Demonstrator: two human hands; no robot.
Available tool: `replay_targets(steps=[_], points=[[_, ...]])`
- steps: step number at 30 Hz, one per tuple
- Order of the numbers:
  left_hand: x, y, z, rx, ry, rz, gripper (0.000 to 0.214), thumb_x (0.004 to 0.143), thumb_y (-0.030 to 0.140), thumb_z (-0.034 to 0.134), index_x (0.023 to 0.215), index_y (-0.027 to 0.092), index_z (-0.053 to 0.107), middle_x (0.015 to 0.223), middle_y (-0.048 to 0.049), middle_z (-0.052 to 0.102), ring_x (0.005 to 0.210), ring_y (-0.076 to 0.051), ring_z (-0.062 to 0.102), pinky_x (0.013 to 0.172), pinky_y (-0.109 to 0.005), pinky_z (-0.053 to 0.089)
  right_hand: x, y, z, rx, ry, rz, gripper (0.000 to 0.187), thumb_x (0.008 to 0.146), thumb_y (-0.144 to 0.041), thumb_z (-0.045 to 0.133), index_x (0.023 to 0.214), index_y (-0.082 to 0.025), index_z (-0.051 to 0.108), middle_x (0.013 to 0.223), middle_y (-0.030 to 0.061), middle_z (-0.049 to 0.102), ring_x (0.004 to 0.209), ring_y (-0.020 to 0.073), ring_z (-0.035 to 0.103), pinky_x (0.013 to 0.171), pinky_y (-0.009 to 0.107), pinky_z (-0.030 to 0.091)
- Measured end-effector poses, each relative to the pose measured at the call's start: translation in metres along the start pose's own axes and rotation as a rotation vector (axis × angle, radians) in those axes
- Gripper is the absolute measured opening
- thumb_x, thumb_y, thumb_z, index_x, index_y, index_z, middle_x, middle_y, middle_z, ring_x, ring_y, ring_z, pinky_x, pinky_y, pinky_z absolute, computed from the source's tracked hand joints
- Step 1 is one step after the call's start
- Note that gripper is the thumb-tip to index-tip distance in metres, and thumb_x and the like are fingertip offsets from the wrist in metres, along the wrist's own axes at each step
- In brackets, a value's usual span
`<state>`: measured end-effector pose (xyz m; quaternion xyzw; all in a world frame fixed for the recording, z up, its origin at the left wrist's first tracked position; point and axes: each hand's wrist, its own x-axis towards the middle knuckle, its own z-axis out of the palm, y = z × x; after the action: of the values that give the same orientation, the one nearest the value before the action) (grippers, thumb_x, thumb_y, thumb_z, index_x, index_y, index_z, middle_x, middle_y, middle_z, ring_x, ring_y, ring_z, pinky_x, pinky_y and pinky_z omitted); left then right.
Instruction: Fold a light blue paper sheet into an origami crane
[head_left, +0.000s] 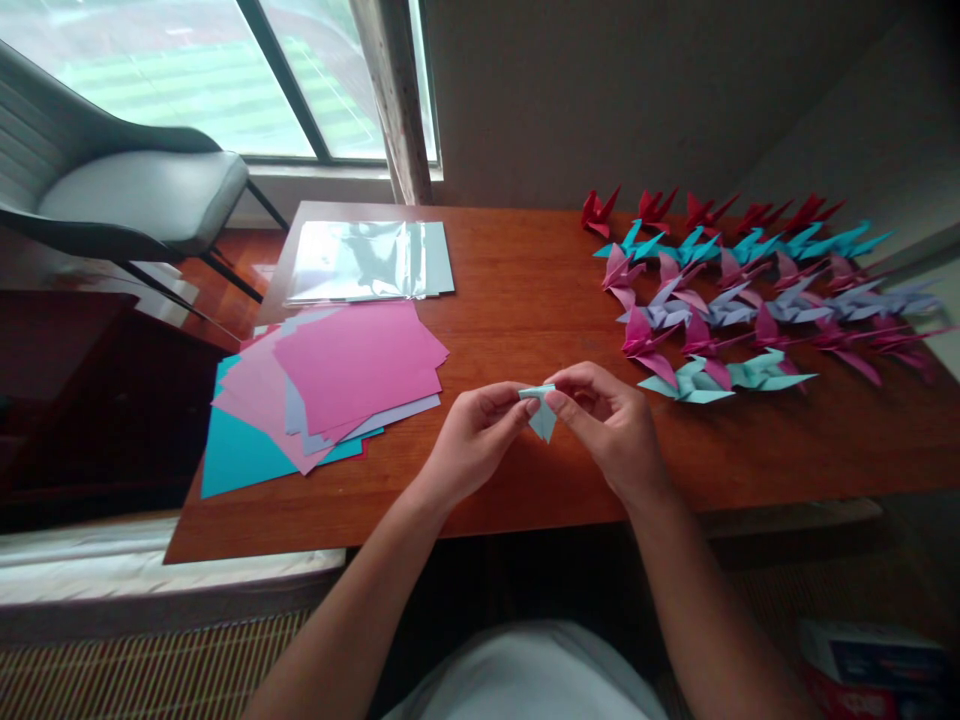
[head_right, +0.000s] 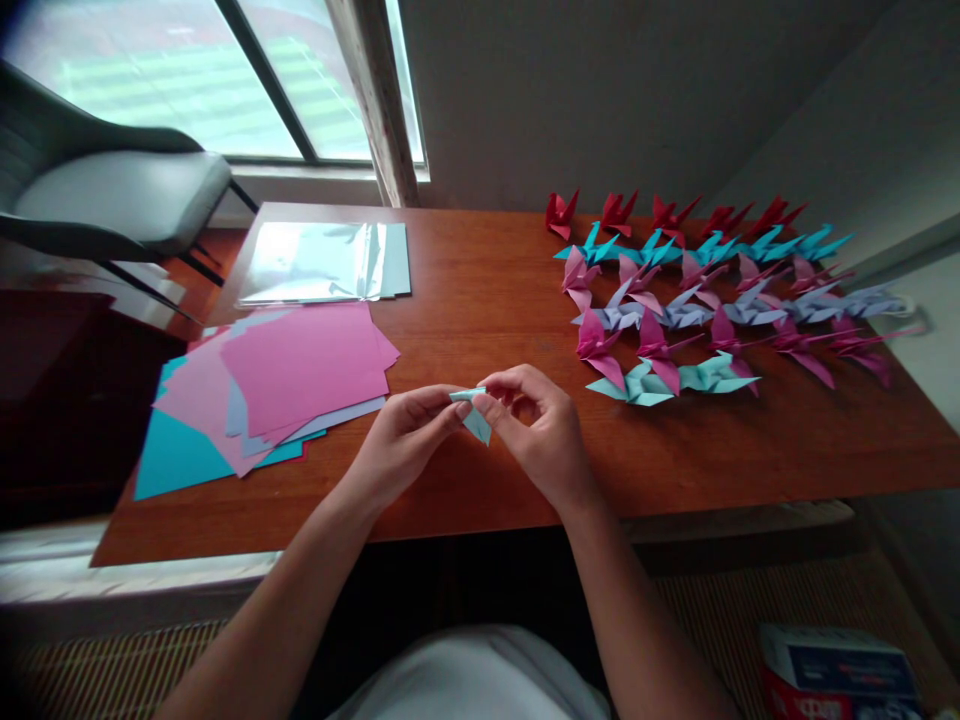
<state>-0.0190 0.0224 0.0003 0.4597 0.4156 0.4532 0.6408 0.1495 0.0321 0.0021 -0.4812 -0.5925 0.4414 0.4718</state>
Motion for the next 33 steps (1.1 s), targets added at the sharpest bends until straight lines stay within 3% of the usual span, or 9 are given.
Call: replay_targets(steps=[9,18,24,33], points=[[-0.0016,0.0046,-0.0007,0.048,-0.009,0.018,0.035,0.093,0.046,0.064,0.094,0.014,0.077,0.084,-0.0049,0.073,0.08,-0.018,0.063,0.076,-0.027,0.049,-0.0005,-0.0009,0.0016,-0.019,0.015,-0.038,0.01,0.087,-0.034,0.073,0.091,-0.024,0.073,0.09,0.0021,0.07,0.083,0.0174,0.065,0.073,0.031,0.053],[-0.0016,0.0051,0.0005,0.044,-0.001,0.021,0.031,0.09,0.044,0.067,0.091,0.015,0.077,0.085,-0.0047,0.073,0.079,-0.017,0.062,0.074,-0.026,0.048,-0.001,0.0002,0.0011,-0.034,0.02,-0.03,0.014,0.088,-0.038,0.073,0.09,-0.024,0.074,0.091,0.0025,0.071,0.085,0.0178,0.067,0.073,0.03,0.054],[-0.0022,0.0048,-0.0013,-0.129,0.002,-0.032,0.03,0.092,0.041,0.061,0.087,0.015,0.075,0.085,-0.0054,0.072,0.083,-0.02,0.065,0.082,-0.031,0.054,-0.0007,0.0023,0.0045,-0.031,0.062,0.02,0.021,0.087,-0.044,0.073,0.088,-0.023,0.073,0.086,0.0023,0.072,0.077,0.0173,0.066,0.069,0.03,0.053],[-0.0017,0.0059,0.0001,-0.068,0.006,0.029,0.026,0.091,0.038,0.065,0.089,0.014,0.075,0.084,-0.005,0.072,0.081,-0.017,0.063,0.077,-0.026,0.052,-0.0019,-0.0011,0.0021,-0.049,0.03,0.049,0.02,0.09,-0.042,0.069,0.086,-0.022,0.07,0.084,0.0014,0.068,0.077,0.0162,0.063,0.071,0.029,0.051]])
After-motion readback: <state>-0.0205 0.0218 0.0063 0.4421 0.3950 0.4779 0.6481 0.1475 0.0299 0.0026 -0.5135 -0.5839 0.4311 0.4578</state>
